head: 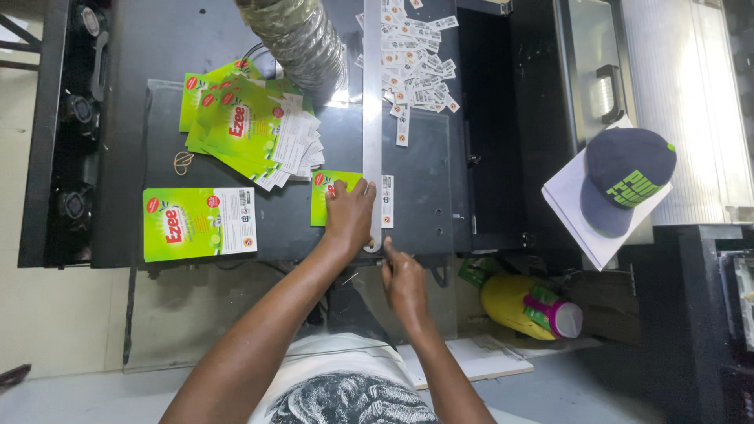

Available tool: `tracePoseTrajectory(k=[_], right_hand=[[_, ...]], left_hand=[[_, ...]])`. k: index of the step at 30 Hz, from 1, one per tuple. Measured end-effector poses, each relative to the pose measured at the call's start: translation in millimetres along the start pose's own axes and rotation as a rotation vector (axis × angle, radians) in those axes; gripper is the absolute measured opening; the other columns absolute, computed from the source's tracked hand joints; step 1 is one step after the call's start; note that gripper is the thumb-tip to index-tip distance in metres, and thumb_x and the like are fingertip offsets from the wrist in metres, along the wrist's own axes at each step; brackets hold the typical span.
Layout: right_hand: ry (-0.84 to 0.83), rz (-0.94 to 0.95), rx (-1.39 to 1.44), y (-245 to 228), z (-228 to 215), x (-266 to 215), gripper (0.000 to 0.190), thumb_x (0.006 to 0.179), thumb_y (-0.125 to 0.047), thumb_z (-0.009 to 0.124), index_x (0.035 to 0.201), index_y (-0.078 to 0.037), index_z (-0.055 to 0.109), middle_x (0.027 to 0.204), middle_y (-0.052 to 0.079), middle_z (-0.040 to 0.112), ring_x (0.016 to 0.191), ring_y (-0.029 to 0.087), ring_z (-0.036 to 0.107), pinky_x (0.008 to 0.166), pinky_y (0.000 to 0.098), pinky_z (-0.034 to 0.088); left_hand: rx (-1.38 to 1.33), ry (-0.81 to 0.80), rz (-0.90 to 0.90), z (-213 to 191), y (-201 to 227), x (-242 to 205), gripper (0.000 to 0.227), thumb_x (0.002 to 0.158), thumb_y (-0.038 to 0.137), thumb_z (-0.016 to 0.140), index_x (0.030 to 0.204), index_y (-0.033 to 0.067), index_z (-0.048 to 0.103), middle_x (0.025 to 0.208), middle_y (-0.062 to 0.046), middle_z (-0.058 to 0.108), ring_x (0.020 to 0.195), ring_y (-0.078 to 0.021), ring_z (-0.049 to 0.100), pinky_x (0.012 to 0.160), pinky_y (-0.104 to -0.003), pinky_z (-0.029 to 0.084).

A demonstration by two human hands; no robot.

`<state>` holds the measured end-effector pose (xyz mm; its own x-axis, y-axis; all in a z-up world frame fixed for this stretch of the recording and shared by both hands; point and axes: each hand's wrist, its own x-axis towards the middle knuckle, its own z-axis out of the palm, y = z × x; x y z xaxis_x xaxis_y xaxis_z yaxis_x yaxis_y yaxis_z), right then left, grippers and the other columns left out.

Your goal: The person repeatedly cuts the top edge off green Ezee packets using a utility knife and a metal ruler as a guide. The cut pieces are discarded to the side while the trimmed packets are stacked.

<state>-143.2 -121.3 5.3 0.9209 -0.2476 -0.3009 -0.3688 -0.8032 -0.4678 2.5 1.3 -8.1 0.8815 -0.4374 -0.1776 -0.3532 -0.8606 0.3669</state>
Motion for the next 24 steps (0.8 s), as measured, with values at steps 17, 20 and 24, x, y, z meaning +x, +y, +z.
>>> tracePoseTrajectory(k=[17,20,24], right_hand=[[0.277,-0.094,0.365,-1.0,-0.9,87.5,0.025,0.124,-0.029,0.044,0.125,-0.007,0.056,0.129,0.026,0.083,0.133,0.048,0.073,0.108,0.0657,0.051],[0.347,-0.156,0.251,23.7,12.5,94.6,0.026,0.125,-0.029,0.044,0.124,-0.006,0.056,0.14,0.031,0.078,0.145,0.051,0.065,0.117,0.0686,0.048],[0.379,-0.09,0.152,33.7,16.1,90.5,0.027,0.124,-0.03,0.045,0.13,-0.006,0.058,0.148,0.032,0.073,0.14,0.051,0.068,0.116,0.0649,0.046]], left_hand=[[0.034,-0.001,0.015,10.4,-3.2,1.8,0.128,0.048,0.038,0.117,0.16,0.0086,0.065,0.149,-0.011,0.065,0.139,-0.0498,0.055,0.107,-0.082,0.055],[0.041,-0.009,0.008,10.0,-3.8,2.2,0.128,0.048,0.04,0.116,0.161,0.0089,0.065,0.149,-0.01,0.065,0.139,-0.0494,0.055,0.107,-0.081,0.056],[0.036,-0.024,0.005,8.2,-3.4,3.2,0.128,0.048,0.039,0.116,0.161,0.008,0.064,0.15,-0.011,0.065,0.14,-0.0507,0.055,0.107,-0.081,0.055]])
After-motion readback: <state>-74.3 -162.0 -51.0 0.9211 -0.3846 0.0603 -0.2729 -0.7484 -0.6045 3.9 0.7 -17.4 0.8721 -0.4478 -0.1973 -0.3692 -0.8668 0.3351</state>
